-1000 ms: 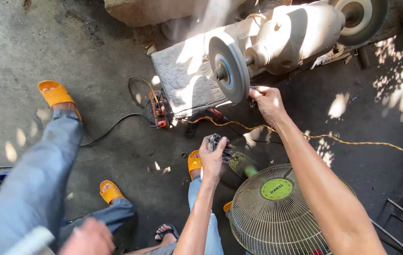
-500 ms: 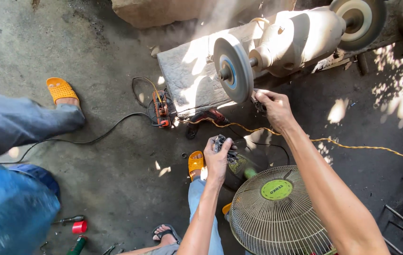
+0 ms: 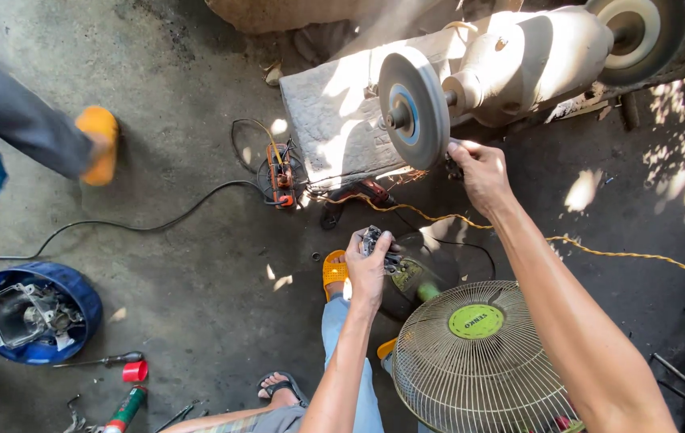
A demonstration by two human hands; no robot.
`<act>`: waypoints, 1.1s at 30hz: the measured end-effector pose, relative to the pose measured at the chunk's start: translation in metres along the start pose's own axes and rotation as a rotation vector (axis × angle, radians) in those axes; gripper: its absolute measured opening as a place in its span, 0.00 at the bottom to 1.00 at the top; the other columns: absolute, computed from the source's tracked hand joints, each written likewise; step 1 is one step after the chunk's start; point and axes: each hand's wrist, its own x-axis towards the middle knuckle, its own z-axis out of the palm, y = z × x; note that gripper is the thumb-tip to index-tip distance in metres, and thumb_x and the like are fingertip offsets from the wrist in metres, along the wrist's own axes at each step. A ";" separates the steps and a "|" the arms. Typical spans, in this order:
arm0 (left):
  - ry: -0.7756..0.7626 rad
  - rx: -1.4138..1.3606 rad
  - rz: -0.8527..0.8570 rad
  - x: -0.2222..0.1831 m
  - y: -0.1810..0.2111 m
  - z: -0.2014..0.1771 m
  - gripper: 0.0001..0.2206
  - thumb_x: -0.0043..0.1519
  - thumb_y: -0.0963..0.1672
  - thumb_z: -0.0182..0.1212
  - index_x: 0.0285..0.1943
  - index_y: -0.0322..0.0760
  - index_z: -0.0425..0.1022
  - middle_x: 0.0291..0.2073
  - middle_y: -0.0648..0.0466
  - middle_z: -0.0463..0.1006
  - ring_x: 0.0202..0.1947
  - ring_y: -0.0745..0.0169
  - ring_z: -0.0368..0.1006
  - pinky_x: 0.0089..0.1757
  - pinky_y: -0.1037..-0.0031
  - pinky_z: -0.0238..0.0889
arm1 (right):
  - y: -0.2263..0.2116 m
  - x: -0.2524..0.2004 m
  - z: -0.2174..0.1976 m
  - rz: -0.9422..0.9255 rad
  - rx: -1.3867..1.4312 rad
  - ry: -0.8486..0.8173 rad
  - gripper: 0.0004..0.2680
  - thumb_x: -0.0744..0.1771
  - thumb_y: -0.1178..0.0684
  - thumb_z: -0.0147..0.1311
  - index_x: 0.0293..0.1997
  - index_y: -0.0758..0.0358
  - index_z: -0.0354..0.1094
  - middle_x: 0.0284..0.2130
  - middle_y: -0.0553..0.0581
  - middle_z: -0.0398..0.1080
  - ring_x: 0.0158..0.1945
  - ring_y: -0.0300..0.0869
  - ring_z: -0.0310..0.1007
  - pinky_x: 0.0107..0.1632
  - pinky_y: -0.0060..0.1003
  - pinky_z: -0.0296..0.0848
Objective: The person carries metal motorcycle parts across the workshop, grinds a small component against a bench grinder, then sits on the floor and assembles curved shoe-like parts into a circular hub, using pliers to press components into place.
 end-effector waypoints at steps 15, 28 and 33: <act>-0.108 -0.307 -0.142 -0.027 0.010 0.044 0.16 0.59 0.36 0.66 0.55 0.20 0.75 0.31 0.28 0.81 0.31 0.35 0.82 0.34 0.51 0.80 | -0.014 -0.095 -0.047 0.274 0.683 -0.147 0.09 0.68 0.57 0.58 0.52 0.67 0.75 0.42 0.64 0.76 0.46 0.49 0.78 0.53 0.49 0.77; -0.133 -0.235 -0.255 0.015 -0.027 -0.025 0.17 0.56 0.39 0.69 0.55 0.28 0.77 0.33 0.36 0.81 0.29 0.45 0.82 0.33 0.57 0.79 | 0.162 0.103 -0.010 0.190 0.619 0.250 0.20 0.60 0.67 0.56 0.60 0.75 0.64 0.28 0.61 0.65 0.26 0.50 0.73 0.28 0.45 0.83; -0.079 -0.077 -0.176 0.011 0.002 -0.072 0.19 0.55 0.40 0.68 0.56 0.28 0.76 0.32 0.39 0.80 0.29 0.50 0.81 0.34 0.60 0.79 | 0.232 0.185 0.020 0.083 0.071 0.118 0.06 0.60 0.55 0.65 0.37 0.60 0.80 0.25 0.58 0.75 0.29 0.48 0.77 0.32 0.52 0.76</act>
